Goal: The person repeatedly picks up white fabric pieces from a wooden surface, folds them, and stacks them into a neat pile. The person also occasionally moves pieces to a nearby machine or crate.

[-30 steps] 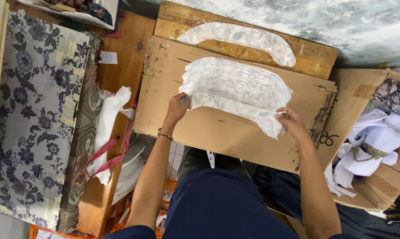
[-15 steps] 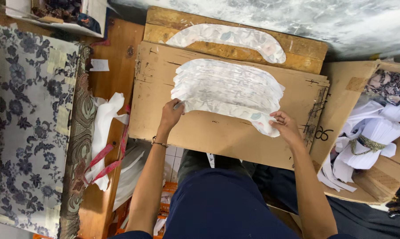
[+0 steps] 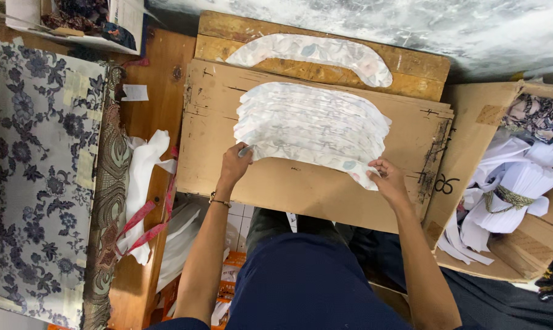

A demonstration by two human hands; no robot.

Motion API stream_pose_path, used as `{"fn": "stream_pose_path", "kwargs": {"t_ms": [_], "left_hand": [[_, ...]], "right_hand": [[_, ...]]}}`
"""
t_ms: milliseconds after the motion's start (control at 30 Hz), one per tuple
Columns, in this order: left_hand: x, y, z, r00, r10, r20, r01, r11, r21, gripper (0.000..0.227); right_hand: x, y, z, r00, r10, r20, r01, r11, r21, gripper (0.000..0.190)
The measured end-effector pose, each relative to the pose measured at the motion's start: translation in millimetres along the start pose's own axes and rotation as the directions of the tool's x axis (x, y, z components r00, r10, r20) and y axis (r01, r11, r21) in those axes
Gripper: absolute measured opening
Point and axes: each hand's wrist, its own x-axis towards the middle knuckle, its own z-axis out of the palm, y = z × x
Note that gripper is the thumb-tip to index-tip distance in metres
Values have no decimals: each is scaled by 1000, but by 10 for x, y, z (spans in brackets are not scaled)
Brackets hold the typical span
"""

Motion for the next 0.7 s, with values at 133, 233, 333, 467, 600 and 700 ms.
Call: {"fn": "stream_pose_path", "kwargs": {"t_ms": [133,233,333,467,600,700], "left_hand": [[-18,63,-12,1000,-5,-17,5,1000,3,20],[-40,87,-18,999,19,-38,-20,999,-43,20],[-36,78,-11,998,4,-63,-7,999,-50,20],[-6,-2,34,999,-32,-44,33,999,36,21],[17,-180,124,997,-34,-76,45,988,148,19],[37,-304,163,980,94,-172,-57,976,208,18]], "right_hand": [[-53,-112,34,999,-4,-48,3,1000,-20,21],[-83,-165,8,997,-6,-73,8,1000,21,21],[-62,-119,-14,997,-31,-65,35,998,60,22],[31,120,71,995,48,-90,-51,998,-28,24],[137,448,190,985,-118,-126,107,990,-88,24],[156,604,246,972,-177,-156,155,977,-146,26]]}}
